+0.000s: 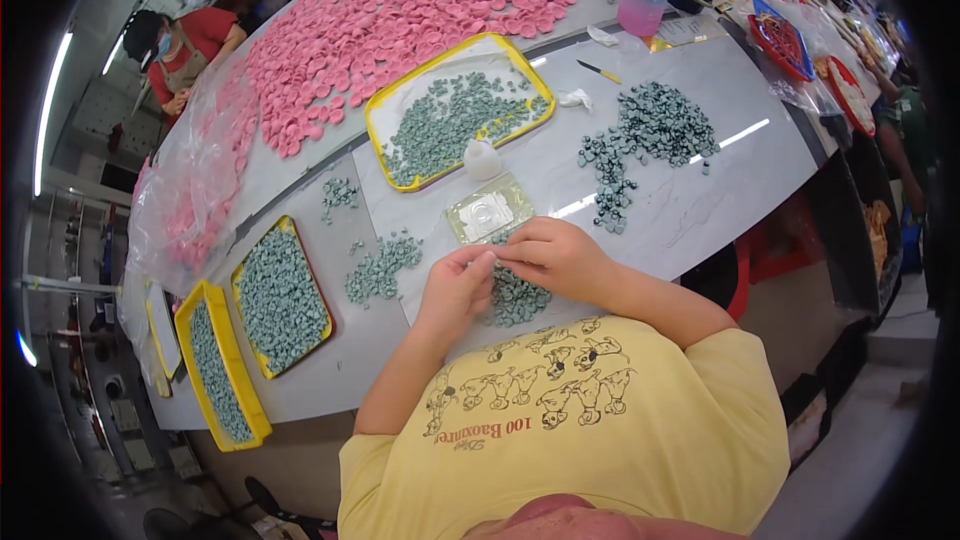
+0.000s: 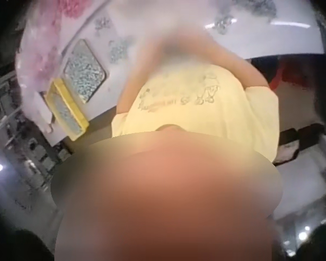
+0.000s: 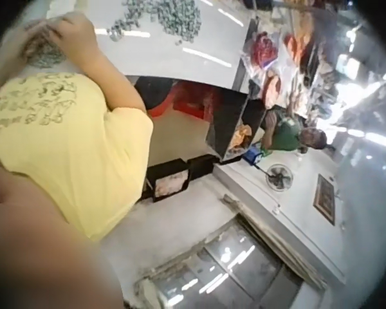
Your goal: Sorting small green plastic components and placing them into small clear plastic bags.
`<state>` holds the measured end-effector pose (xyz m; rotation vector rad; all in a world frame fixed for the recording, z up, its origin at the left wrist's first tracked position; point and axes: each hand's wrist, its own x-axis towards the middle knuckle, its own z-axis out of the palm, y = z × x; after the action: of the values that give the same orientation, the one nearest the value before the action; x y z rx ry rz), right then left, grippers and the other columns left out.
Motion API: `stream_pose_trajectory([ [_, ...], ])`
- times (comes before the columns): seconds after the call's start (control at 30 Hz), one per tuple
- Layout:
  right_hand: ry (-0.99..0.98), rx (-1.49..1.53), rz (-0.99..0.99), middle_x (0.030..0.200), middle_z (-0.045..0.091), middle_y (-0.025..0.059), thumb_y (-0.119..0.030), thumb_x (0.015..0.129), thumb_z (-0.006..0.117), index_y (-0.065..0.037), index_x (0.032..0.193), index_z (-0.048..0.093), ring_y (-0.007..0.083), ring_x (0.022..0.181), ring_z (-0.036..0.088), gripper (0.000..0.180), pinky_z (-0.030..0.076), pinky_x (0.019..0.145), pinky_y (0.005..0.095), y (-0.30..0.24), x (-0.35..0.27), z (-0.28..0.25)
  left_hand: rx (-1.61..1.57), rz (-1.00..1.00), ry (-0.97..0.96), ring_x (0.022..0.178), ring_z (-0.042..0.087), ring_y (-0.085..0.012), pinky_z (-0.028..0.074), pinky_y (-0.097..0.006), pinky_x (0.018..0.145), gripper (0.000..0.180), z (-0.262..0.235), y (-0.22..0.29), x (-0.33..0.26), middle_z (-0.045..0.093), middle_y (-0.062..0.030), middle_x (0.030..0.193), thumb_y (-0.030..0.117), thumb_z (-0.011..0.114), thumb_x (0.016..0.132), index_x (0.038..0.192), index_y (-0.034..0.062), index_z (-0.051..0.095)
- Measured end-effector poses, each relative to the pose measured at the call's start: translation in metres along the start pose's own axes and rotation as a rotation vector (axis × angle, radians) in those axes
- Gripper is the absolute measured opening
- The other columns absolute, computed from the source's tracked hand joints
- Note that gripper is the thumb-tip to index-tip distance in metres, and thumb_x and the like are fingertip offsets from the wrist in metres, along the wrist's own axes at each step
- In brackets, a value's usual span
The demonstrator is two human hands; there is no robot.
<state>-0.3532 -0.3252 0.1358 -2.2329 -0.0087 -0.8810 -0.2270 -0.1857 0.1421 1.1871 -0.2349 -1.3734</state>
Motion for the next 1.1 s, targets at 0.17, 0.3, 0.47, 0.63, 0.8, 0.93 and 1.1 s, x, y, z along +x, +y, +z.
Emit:
stream_pose_trajectory([
  [0.17, -0.116, 0.014, -0.031, 0.076, 0.058, 0.0055, -0.009, 0.075, 0.066, -0.006, 0.090, 0.064, 0.0230, 0.072, 0.058, 0.015, 0.048, 0.062, 0.0330, 0.003, 0.021, 0.018, -0.090, 0.006, -0.106, 0.047, 0.028, -0.0035, 0.020, -0.018, 0.038, 0.016, -0.026, 0.002, 0.004, 0.038, 0.0056, 0.062, 0.021, 0.055, 0.090, 0.091, 0.0058, 0.052],
  [0.3, -0.287, 0.143, 0.096, 0.089, 0.059, 0.0075, -0.009, 0.074, 0.069, -0.005, 0.097, 0.063, 0.0238, 0.080, 0.059, 0.024, 0.049, 0.068, 0.0328, 0.000, 0.031, 0.022, -0.228, 0.031, -0.099, 0.048, 0.026, -0.0050, 0.019, -0.019, 0.038, 0.018, -0.037, 0.011, 0.001, 0.032, 0.0053, 0.061, 0.025, 0.050, 0.092, 0.083, 0.0101, 0.046],
  [0.47, 0.004, -0.393, 0.178, 0.123, 0.044, 0.0154, -0.012, 0.069, 0.073, -0.013, 0.125, 0.048, 0.0323, 0.113, 0.044, 0.061, 0.041, 0.092, 0.0391, 0.003, 0.025, -0.009, -0.398, 0.031, -0.099, 0.048, 0.024, -0.0057, 0.018, -0.020, 0.039, 0.021, -0.056, 0.017, -0.004, 0.027, 0.0050, 0.060, 0.028, 0.042, 0.095, 0.083, 0.0104, 0.046],
  [0.63, -0.136, -0.755, 0.269, 0.137, 0.028, 0.0178, -0.024, 0.073, 0.070, -0.014, 0.132, 0.039, 0.0393, 0.128, 0.025, 0.067, 0.025, 0.103, 0.0489, 0.028, -0.011, -0.021, -0.366, -0.008, -0.166, 0.050, 0.026, -0.0063, 0.020, -0.020, 0.040, 0.024, -0.055, 0.014, -0.013, 0.026, 0.0050, 0.060, 0.030, 0.043, 0.095, 0.080, 0.0114, 0.045],
  [0.8, -0.142, -0.936, 0.273, 0.139, 0.027, 0.0184, -0.032, 0.079, 0.063, -0.009, 0.131, 0.038, 0.0407, 0.129, 0.023, 0.062, 0.019, 0.105, 0.0508, 0.042, -0.007, -0.046, -0.401, 0.013, -0.119, 0.052, 0.028, -0.0064, 0.021, -0.020, 0.041, 0.022, -0.044, 0.009, -0.025, 0.029, 0.0048, 0.062, 0.028, 0.046, 0.093, 0.080, 0.0108, 0.046],
  [0.93, -0.004, -0.766, 0.184, 0.129, 0.042, 0.0180, -0.033, 0.082, 0.059, -0.006, 0.124, 0.046, 0.0359, 0.122, 0.037, 0.051, 0.029, 0.102, 0.0425, 0.061, 0.009, -0.091, -0.464, 0.023, -0.100, 0.050, 0.027, -0.0064, 0.020, -0.020, 0.039, 0.017, -0.036, 0.012, -0.036, 0.029, 0.0050, 0.060, 0.024, 0.047, 0.093, 0.085, 0.0093, 0.049],
  [1.1, 0.027, -0.808, 0.350, 0.117, 0.052, 0.0159, -0.035, 0.086, 0.053, -0.006, 0.110, 0.058, 0.0312, 0.111, 0.047, 0.038, 0.037, 0.094, 0.0390, 0.082, 0.026, -0.122, -0.464, -0.038, -0.071, 0.050, 0.029, -0.0065, 0.021, -0.021, 0.039, 0.016, -0.031, 0.012, -0.043, 0.032, 0.0045, 0.060, 0.022, 0.048, 0.092, 0.084, 0.0085, 0.049],
])
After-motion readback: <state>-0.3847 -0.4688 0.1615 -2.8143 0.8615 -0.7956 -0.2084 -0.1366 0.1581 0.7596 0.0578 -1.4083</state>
